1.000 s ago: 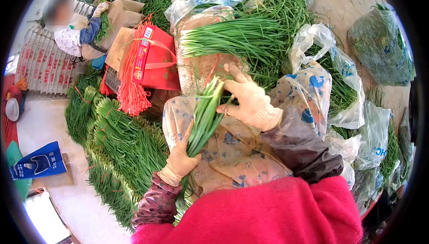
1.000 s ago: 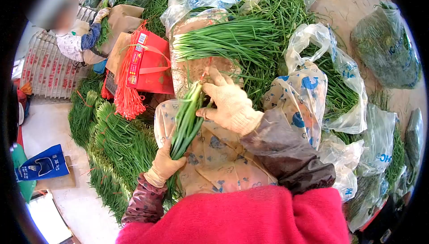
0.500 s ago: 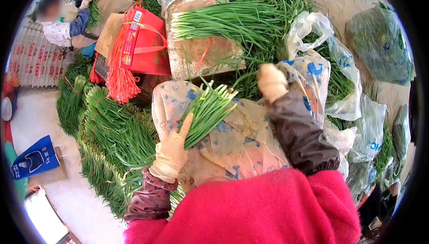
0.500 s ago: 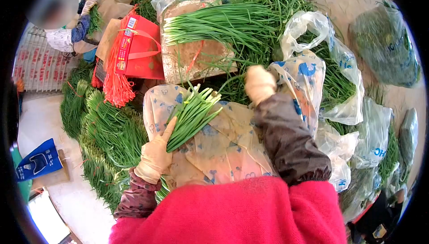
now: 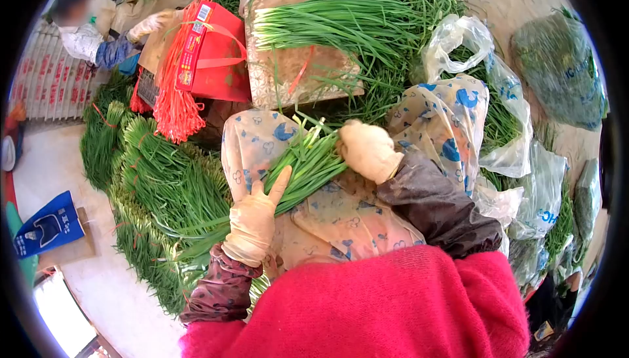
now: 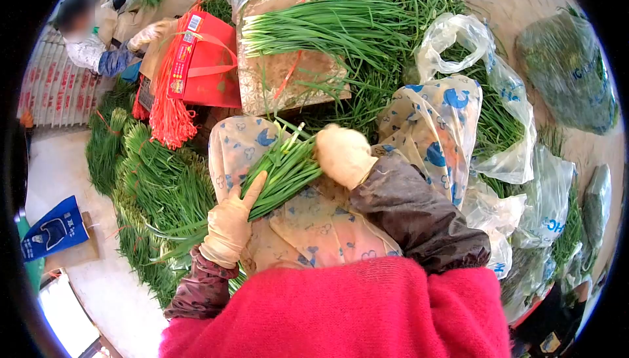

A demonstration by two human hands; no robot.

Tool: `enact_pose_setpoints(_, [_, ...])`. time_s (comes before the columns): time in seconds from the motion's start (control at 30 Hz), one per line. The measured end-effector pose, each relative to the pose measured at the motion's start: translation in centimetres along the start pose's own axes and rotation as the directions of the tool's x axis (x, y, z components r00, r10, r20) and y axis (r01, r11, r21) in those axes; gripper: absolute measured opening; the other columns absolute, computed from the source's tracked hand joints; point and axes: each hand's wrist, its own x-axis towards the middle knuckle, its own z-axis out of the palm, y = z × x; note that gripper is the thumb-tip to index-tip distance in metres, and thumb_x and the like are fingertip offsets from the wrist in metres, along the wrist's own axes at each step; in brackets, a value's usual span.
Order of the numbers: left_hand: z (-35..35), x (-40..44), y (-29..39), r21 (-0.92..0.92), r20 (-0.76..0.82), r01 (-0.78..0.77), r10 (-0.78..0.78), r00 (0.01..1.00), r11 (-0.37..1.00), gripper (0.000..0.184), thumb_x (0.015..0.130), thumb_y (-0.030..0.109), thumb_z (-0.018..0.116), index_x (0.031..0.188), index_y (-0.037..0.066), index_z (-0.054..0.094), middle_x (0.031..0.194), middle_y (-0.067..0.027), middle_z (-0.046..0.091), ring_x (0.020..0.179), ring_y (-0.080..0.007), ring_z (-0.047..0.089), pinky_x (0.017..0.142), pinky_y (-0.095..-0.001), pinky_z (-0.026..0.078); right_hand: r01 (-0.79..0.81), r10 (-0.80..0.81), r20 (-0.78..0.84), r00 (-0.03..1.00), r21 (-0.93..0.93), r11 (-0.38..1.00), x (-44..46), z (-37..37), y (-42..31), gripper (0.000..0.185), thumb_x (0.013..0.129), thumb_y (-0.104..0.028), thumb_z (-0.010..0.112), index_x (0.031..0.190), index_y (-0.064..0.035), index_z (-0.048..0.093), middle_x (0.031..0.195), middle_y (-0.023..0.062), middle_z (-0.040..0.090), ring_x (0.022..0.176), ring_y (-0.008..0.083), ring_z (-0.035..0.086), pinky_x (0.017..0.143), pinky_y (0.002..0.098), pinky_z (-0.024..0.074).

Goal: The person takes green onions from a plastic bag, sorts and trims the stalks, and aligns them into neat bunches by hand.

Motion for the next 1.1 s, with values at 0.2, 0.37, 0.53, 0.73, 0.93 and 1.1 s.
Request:
enact_pose_setpoints(0.2, [-0.6, -0.4, 0.1, 0.007, -0.012, -0.024, 0.024, 1.0, 1.0, 0.084, 0.078, 0.001, 0.053, 0.149, 0.036, 0.025, 0.098, -0.013, 0.056, 0.058, -0.0235, 0.061, 0.052, -0.0339, 0.052, -0.296, 0.274, -0.146, 0.951, -0.168, 0.94, 1.0, -1.3, 5.4, 0.026, 0.081, -0.021, 0.066, 0.101, -0.0045, 0.066, 0.105, 0.0166, 0.064, 0.099, 0.0335, 0.063, 0.082, 0.0442, 0.0512])
enact_pose_setpoints(0.37, [-1.2, 0.5, 0.4, 0.042, -0.049, -0.085, 0.087, 0.995, 0.996, 0.082, 0.078, 0.004, 0.054, 0.148, 0.035, 0.026, 0.097, -0.0122, 0.056, 0.063, -0.0233, 0.061, 0.053, -0.0334, 0.051, 0.346, -0.311, -0.193, 0.931, 0.187, 0.919, -0.4, -4.2, 0.3, 0.04, 0.075, -0.028, 0.072, 0.111, -0.011, 0.064, 0.122, 0.0099, 0.058, 0.113, 0.0318, 0.054, 0.093, 0.0401, 0.0451])
enact_pose_setpoints(0.53, [-1.7, 0.6, -0.1, 0.06, -0.112, -0.174, 0.18, 0.977, 0.983, 0.081, 0.078, 0.006, 0.055, 0.148, 0.035, 0.027, 0.098, -0.0116, 0.056, 0.062, -0.0232, 0.06, 0.053, -0.0331, 0.051, 0.729, -0.714, -0.198, 0.671, -0.002, 0.685, 1.4, -3.0, -0.7, 0.034, 0.07, -0.02, 0.075, 0.102, -0.0144, 0.066, 0.118, 0.0092, 0.06, 0.112, 0.0284, 0.055, 0.094, 0.0369, 0.0449])
enact_pose_setpoints(0.73, [-0.5, 0.4, 0.4, 0.006, -0.142, -0.054, 0.055, 0.988, 0.999, 0.076, 0.078, 0.002, 0.052, 0.145, 0.034, 0.035, 0.111, -0.0154, 0.058, 0.073, -0.0283, 0.062, 0.064, -0.0388, 0.053, 0.388, -0.239, -0.308, 0.921, 0.667, 0.636, 1.6, -0.3, -0.3, 0.018, 0.083, -0.013, 0.067, 0.099, -0.0072, 0.065, 0.087, 0.0081, 0.069, 0.08, 0.0217, 0.066, 0.073, 0.0308, 0.0515])
enact_pose_setpoints(0.93, [-0.7, -0.1, 0.1, 0.012, -0.162, -0.132, 0.132, 0.978, 0.991, 0.079, 0.077, -0.001, 0.052, 0.143, 0.04, 0.036, 0.111, -0.0157, 0.057, 0.069, -0.0284, 0.061, 0.062, -0.0375, 0.054, 0.038, 0.327, 0.049, 0.944, 0.966, -0.256, 3.4, -0.2, 3.2, 0.026, 0.089, -0.007, 0.063, 0.111, 0.0053, 0.058, 0.087, 0.0114, 0.066, 0.077, 0.0201, 0.065, 0.065, 0.0322, 0.0553])
enact_pose_setpoints(1.1, [-0.6, -0.2, 0.3, 0.064, -0.163, -0.153, 0.162, 0.973, 0.986, 0.079, 0.077, 0.003, 0.055, 0.142, 0.041, 0.036, 0.105, -0.0124, 0.057, 0.063, -0.0246, 0.059, 0.057, -0.0343, 0.053, 0.156, 0.555, 0.071, 0.829, 0.924, -0.35, 3.8, -0.5, 6.7, 0.017, 0.09, -0.006, 0.062, 0.105, 0.0006, 0.057, 0.088, 0.0119, 0.068, 0.074, 0.0224, 0.066, 0.059, 0.0366, 0.0548])
